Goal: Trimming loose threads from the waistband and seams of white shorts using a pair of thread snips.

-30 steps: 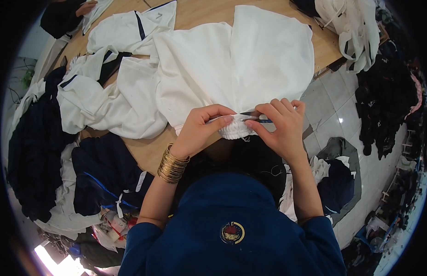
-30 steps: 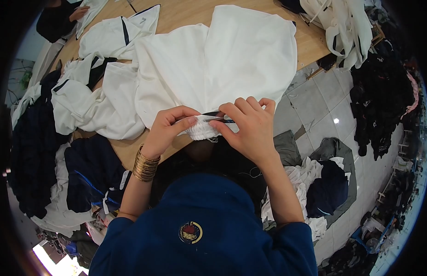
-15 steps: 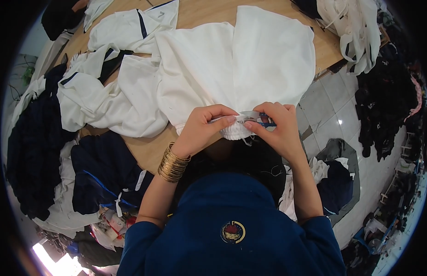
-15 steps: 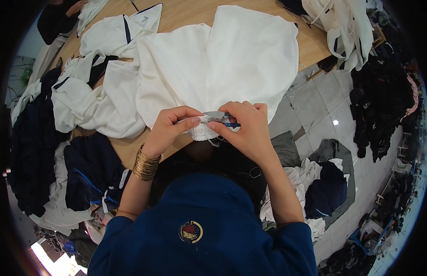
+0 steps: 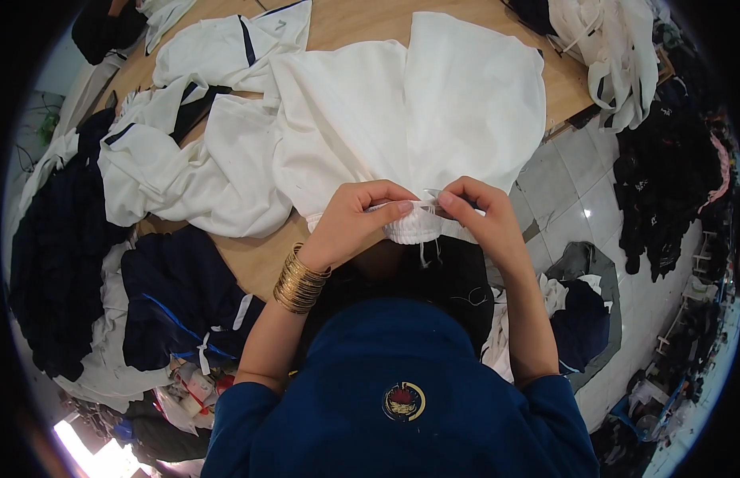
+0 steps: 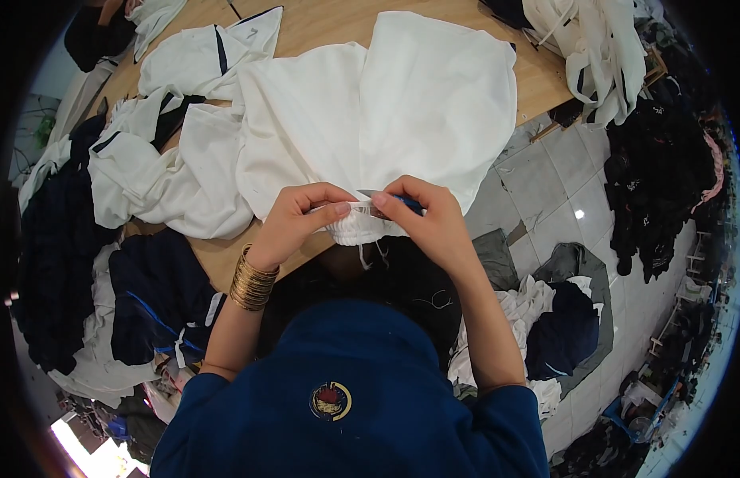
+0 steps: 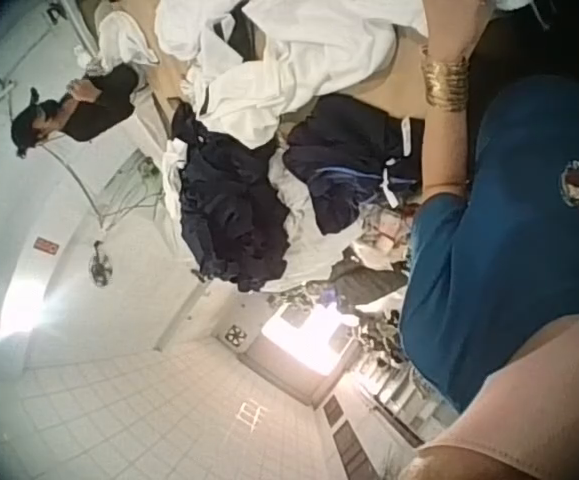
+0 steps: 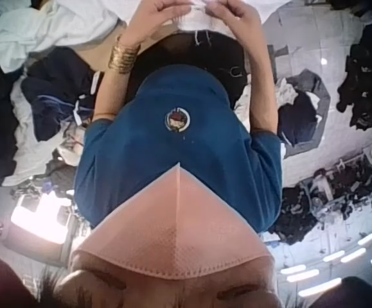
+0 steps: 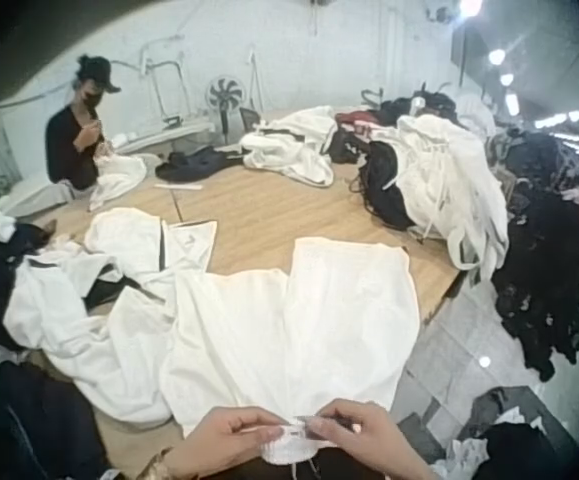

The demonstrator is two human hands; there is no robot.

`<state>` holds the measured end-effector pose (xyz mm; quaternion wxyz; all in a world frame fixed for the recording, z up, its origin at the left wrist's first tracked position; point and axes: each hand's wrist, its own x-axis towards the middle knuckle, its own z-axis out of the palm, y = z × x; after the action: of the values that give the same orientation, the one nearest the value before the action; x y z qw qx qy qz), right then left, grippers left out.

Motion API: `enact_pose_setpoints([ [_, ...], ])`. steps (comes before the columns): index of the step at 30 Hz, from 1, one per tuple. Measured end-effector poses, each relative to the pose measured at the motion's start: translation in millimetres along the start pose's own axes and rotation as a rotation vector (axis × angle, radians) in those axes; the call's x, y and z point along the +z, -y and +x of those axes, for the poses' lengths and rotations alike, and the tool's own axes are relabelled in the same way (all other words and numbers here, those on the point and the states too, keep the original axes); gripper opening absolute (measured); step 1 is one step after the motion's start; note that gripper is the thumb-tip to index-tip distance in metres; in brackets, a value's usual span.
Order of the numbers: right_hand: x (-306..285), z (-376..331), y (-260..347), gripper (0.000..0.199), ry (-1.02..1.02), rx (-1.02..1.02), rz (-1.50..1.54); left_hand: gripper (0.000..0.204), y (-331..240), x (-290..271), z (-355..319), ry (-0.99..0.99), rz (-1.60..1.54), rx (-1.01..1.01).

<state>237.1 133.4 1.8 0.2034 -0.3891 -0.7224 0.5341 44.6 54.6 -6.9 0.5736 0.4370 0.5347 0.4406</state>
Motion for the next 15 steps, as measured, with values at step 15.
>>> enact_pose_setpoints([
  [15, -20.0, 1.9, -7.1, 0.026, -0.227, 0.08, 0.334, 0.019, 17.3, -6.0, -2.3, -0.006, 0.002, -0.033],
])
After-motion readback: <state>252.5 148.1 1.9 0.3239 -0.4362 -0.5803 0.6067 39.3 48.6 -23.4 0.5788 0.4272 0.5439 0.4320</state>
